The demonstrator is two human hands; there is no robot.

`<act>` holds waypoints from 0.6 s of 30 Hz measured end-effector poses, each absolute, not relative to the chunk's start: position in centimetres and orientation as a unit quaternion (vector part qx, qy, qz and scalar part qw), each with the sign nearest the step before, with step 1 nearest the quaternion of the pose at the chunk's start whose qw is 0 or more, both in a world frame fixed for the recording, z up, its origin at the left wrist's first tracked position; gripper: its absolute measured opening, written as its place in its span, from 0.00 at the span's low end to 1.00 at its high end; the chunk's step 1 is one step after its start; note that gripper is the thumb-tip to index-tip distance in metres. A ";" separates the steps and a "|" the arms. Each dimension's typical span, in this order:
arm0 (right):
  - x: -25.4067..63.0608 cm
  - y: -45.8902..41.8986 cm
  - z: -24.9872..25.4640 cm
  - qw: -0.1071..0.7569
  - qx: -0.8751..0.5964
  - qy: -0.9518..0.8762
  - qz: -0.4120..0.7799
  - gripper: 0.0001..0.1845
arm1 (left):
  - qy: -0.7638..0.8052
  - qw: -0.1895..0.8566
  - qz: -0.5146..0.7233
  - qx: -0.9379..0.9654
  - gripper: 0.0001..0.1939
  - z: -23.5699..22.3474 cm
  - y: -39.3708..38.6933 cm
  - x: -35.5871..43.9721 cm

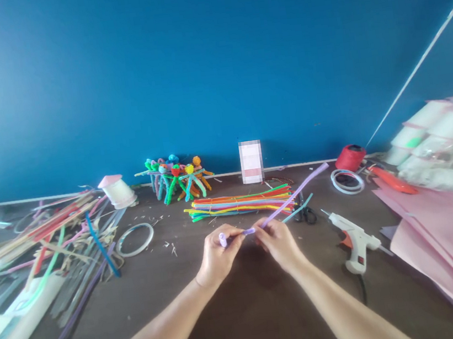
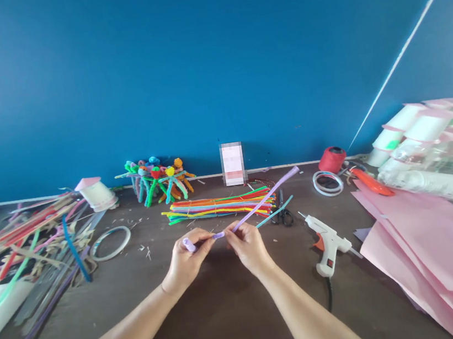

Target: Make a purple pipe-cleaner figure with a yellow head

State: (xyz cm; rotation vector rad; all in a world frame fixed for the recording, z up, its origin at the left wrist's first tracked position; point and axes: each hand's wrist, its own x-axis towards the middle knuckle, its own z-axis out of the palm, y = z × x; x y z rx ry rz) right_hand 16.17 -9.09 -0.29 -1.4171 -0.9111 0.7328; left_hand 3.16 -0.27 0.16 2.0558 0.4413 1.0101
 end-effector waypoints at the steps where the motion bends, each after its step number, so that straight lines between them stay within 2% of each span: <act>1: 16.1 -9.1 -0.3 0.600 -0.619 -0.407 0.302 0.12 | 0.185 0.386 0.404 0.808 0.07 0.1 -0.2 3.2; 10: 15.2 -9.7 0.5 0.509 -0.658 -0.533 0.154 0.04 | 0.227 0.347 0.403 0.816 0.07 0.2 0.4 3.2; 14: 15.1 -9.9 0.8 0.470 -0.674 -0.554 0.136 0.04 | 0.227 0.324 0.374 0.839 0.08 0.0 0.4 2.9; 18: 15.1 -9.9 0.7 0.470 -0.676 -0.547 0.150 0.04 | 0.233 0.303 0.339 0.860 0.09 0.0 0.5 2.8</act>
